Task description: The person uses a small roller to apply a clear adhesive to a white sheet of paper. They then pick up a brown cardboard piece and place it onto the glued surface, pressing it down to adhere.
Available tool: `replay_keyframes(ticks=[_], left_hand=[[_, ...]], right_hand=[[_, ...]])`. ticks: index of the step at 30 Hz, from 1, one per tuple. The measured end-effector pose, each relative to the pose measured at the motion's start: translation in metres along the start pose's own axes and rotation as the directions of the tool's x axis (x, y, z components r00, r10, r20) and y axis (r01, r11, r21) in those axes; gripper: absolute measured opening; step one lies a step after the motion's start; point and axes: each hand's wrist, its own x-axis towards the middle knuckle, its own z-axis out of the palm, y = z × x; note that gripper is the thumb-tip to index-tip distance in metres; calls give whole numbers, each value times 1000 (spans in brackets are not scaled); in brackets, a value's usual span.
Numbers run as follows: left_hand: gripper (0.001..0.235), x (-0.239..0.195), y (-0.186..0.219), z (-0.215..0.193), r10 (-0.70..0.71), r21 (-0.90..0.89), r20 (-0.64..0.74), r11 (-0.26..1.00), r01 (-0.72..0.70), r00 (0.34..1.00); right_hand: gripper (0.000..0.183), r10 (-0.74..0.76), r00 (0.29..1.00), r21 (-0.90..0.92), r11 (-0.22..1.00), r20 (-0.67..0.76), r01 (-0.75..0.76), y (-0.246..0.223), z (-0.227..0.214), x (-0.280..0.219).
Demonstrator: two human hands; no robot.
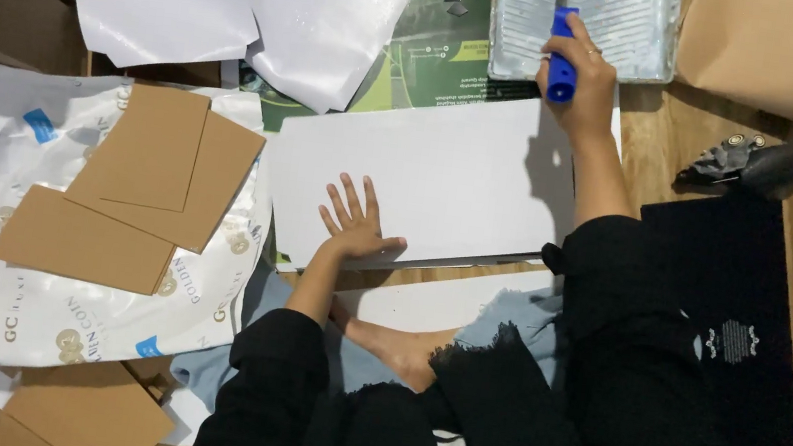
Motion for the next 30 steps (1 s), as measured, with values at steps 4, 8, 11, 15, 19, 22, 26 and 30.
replay_keyframes(ticks=[4,8,11,15,19,22,26,30], left_hand=[[121,7,-3,7,-19,13,-16,1000,19,1000],[120,8,-1,6,-31,46,-33,998,32,999],[120,11,-5,10,-10,23,-43,1000,11,999],[120,20,-9,18,-30,68,-63,997,34,998],[117,22,-5,20,-66,87,-104,993,75,992],[117,24,-7,28,-53,80,-152,995,66,987],[114,24,-5,30,-80,55,-203,994,93,976],[115,33,-20,49,-6,43,-314,999,20,949]], right_hand=[[11,158,946,394,918,-283,-36,-25,-22,-2],[15,98,981,236,970,-167,-57,-27,-34,-20],[12,21,994,113,994,-111,-8,-30,-38,-32],[14,98,979,183,981,-180,-65,-33,-37,-44],[17,-11,978,99,995,-206,33,-40,-60,-40],[13,-30,985,133,990,-170,53,-46,-83,-35],[20,-42,995,143,988,-93,55,-43,-96,-31],[12,-140,947,29,988,-288,154,-54,-104,-26]])
